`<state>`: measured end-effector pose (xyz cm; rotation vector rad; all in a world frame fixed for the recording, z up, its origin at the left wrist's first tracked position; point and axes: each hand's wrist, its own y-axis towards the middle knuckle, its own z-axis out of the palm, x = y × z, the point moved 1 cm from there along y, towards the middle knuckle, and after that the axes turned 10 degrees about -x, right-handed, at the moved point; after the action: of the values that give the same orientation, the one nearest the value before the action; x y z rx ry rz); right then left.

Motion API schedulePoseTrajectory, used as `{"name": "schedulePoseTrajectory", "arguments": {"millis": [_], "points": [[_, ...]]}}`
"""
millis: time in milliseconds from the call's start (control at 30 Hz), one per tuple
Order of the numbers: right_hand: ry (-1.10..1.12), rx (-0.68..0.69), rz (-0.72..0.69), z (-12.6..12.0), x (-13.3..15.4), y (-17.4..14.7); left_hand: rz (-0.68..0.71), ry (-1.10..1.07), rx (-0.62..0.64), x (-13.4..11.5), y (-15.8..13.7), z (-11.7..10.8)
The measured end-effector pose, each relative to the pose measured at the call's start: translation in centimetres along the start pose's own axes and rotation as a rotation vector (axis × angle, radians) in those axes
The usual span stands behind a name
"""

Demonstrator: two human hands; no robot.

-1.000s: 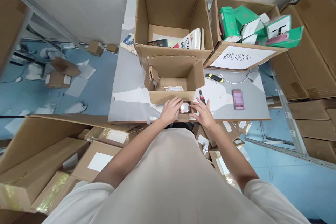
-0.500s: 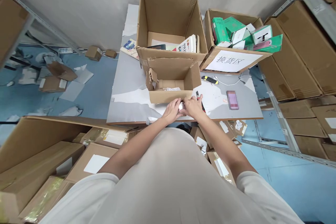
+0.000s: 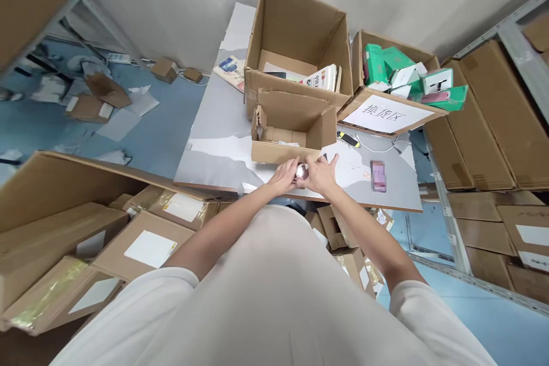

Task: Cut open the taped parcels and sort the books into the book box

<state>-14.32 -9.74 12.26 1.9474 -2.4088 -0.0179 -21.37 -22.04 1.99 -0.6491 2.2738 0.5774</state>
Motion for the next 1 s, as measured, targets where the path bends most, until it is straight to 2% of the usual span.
{"name": "schedulePoseTrajectory", "arguments": {"millis": [167, 367, 500, 633, 700, 800, 867, 933, 1000], "points": [[0.123, -0.17, -0.05, -4.0, -1.2, -0.9, -0.001, 0.009, -0.031, -0.1, -0.1, -0.4], [0.334, -0.34, -0.177, -8.7, -3.4, 0.3, -0.021, 0.039, -0.03, 0.0, 0.2, -0.4], [0.388, -0.465, -0.122, -10.9, -4.4, 1.9, -0.047, 0.014, -0.063, -0.3, 0.1, -0.7], [0.452, -0.607, -0.041, -11.5, -5.3, 3.9, -0.104, -0.03, -0.094, -2.3, -0.6, -1.5], [0.485, -0.652, 0.011, -11.3, -5.3, 4.7, -0.136, -0.096, -0.182, -3.9, -0.6, -2.0], [0.525, -0.664, 0.076, -10.9, -4.8, 5.9, -0.198, -0.235, -0.452, -5.5, 0.5, -2.9], [0.566, -0.637, 0.107, -10.8, -4.4, 6.5, -0.229, -0.338, -0.597, -5.7, 1.8, -3.8], [0.618, -0.579, 0.136, -10.9, -4.3, 7.1, -0.241, -0.454, -0.638, -5.2, 3.0, -4.7], [0.691, -0.502, 0.13, -11.3, -4.5, 7.7, -0.248, -0.591, -0.622, -4.6, 3.4, -5.6]]}}
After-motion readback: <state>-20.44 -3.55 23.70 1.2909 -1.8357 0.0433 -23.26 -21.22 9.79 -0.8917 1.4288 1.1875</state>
